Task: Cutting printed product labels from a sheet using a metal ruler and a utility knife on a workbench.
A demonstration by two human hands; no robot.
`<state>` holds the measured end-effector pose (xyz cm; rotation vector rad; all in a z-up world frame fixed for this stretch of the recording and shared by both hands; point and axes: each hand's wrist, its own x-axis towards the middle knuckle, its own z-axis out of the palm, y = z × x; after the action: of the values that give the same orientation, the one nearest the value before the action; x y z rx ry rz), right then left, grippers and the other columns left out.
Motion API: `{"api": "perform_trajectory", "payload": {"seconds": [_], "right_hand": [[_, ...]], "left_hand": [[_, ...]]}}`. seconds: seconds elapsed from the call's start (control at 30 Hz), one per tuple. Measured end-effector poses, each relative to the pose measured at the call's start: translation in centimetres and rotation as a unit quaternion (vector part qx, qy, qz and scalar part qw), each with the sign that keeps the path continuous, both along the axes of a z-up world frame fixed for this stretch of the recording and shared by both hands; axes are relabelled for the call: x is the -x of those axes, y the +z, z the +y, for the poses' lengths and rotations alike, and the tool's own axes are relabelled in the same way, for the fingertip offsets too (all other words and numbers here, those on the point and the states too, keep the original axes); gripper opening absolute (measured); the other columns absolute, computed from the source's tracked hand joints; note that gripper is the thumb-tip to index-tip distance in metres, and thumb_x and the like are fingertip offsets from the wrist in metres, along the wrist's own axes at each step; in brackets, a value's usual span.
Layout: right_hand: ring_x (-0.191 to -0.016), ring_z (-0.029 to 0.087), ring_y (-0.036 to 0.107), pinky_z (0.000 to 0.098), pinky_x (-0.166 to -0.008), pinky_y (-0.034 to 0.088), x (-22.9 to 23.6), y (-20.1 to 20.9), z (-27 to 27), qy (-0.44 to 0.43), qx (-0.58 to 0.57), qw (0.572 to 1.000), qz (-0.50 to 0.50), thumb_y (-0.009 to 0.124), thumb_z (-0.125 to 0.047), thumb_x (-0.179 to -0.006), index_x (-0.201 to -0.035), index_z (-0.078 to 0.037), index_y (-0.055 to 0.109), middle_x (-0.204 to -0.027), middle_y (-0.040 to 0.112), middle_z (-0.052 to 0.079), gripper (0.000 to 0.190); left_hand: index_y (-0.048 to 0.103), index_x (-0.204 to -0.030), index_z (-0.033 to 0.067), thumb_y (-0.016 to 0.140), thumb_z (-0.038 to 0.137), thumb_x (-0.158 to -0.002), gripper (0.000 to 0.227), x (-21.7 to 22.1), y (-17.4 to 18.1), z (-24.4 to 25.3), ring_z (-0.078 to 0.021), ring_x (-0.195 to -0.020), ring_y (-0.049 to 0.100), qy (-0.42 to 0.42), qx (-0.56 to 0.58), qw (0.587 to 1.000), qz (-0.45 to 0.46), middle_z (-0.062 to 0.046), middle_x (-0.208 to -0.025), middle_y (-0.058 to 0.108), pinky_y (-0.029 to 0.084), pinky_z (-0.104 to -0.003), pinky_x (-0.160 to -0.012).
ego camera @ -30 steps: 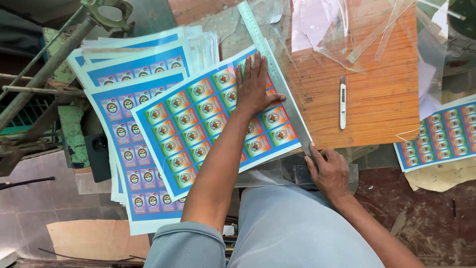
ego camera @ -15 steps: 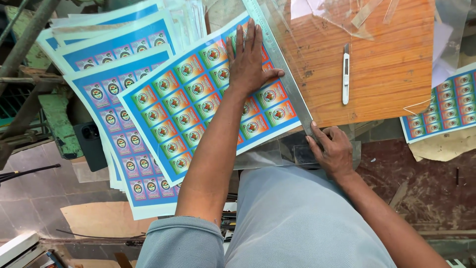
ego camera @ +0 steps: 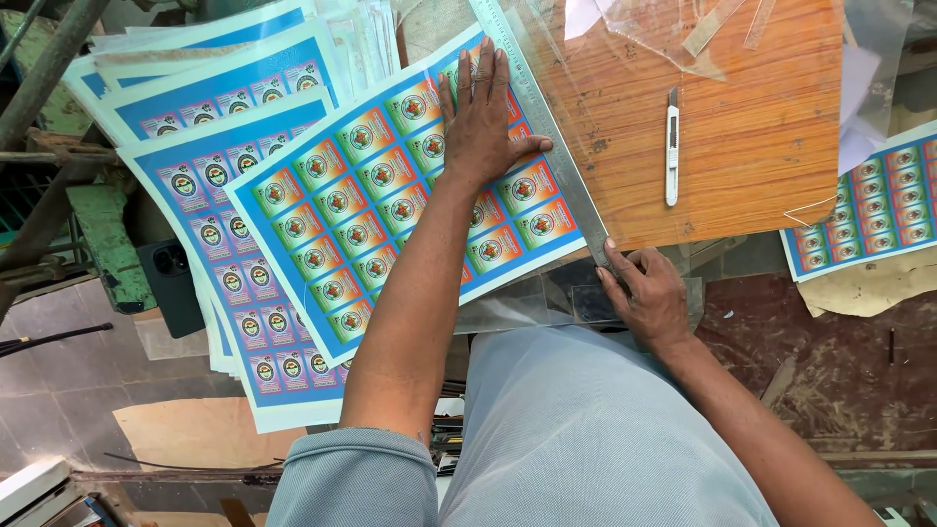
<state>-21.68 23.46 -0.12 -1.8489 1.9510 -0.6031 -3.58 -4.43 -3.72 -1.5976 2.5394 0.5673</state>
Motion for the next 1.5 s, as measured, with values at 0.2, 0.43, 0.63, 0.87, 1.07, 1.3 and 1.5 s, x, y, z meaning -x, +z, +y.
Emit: {"api": "perform_trajectory", "payload": {"seconds": [0.2,0.43,0.63,0.87,1.07,1.3,1.5], "right_hand": [[-0.076,0.019,0.057,0.0356,-0.064,0.051,0.1,0.0,0.0,0.006,-0.013,1.000,0.008,0.077,-0.025,-0.092,-0.136,-0.014,0.068,-0.086,0.056,0.006,0.046],[-0.076,0.020,0.057,0.0366,-0.064,0.051,0.2,0.2,-0.2,0.007,-0.021,1.000,-0.003,0.077,-0.023,-0.093,-0.136,-0.014,0.068,-0.087,0.055,0.006,0.045],[-0.075,0.021,0.057,0.0378,-0.064,0.050,0.2,0.7,-0.5,0.010,-0.018,1.000,-0.008,0.077,-0.022,-0.091,-0.136,-0.014,0.068,-0.086,0.055,0.007,0.046],[-0.073,0.022,0.057,0.0393,-0.064,0.050,0.8,1.6,-1.4,0.002,-0.040,0.999,-0.021,0.078,-0.024,-0.090,-0.135,-0.014,0.068,-0.084,0.056,0.008,0.047],[-0.083,0.026,0.062,0.0419,-0.072,0.050,5.2,0.9,-6.6,-0.234,-0.027,0.972,-0.004,0.077,-0.029,-0.106,-0.125,-0.003,0.066,-0.099,0.062,0.009,0.034],[-0.082,0.034,0.064,0.0487,-0.069,0.047,7.0,-0.7,-10.7,-0.231,-0.052,0.969,0.066,0.085,-0.035,-0.097,-0.095,-0.005,0.063,-0.091,0.065,0.012,0.037],[-0.073,0.035,0.064,0.0476,-0.069,0.050,8.3,-1.5,-11.4,-0.221,-0.023,0.975,-0.013,0.077,-0.026,-0.104,-0.102,-0.003,0.057,-0.083,0.064,0.016,0.030]], "left_hand": [[0.012,-0.164,0.0105,0.075,0.089,-0.057,0.147,0.1,0.3,0.0,-0.0298,-0.159,-0.003,0.003,-0.006,1.000,-0.011,-0.005,-0.172,0.006,-0.001,-0.057,-0.131],[0.021,-0.163,0.0087,0.073,0.087,-0.066,0.135,0.5,-0.2,1.0,-0.0339,-0.161,0.005,-0.007,0.023,0.999,-0.030,-0.010,-0.173,0.014,0.010,-0.059,-0.133],[0.017,-0.160,0.0047,0.080,0.085,-0.053,0.148,1.3,3.1,1.2,-0.0379,-0.157,0.005,-0.013,-0.036,0.998,-0.041,-0.015,-0.168,0.009,0.008,-0.058,-0.128],[0.011,-0.161,0.0052,0.085,0.082,-0.049,0.155,1.7,3.8,1.1,-0.0389,-0.157,0.002,-0.008,-0.047,0.998,-0.052,-0.015,-0.170,0.004,0.008,-0.060,-0.128],[0.008,-0.162,0.0053,0.089,0.076,-0.050,0.155,1.8,4.5,1.0,-0.0381,-0.158,0.000,0.001,-0.086,0.994,-0.069,-0.015,-0.170,0.002,0.009,-0.060,-0.127],[0.008,-0.163,0.0064,0.088,0.078,-0.048,0.157,1.8,4.4,0.8,-0.0371,-0.158,0.000,0.003,-0.084,0.994,-0.064,-0.014,-0.171,0.003,0.007,-0.061,-0.128],[0.007,-0.163,0.0057,0.087,0.078,-0.049,0.157,2.0,4.3,0.7,-0.0361,-0.158,0.000,0.010,-0.077,0.995,-0.066,-0.013,-0.172,0.001,0.006,-0.061,-0.127]]}}
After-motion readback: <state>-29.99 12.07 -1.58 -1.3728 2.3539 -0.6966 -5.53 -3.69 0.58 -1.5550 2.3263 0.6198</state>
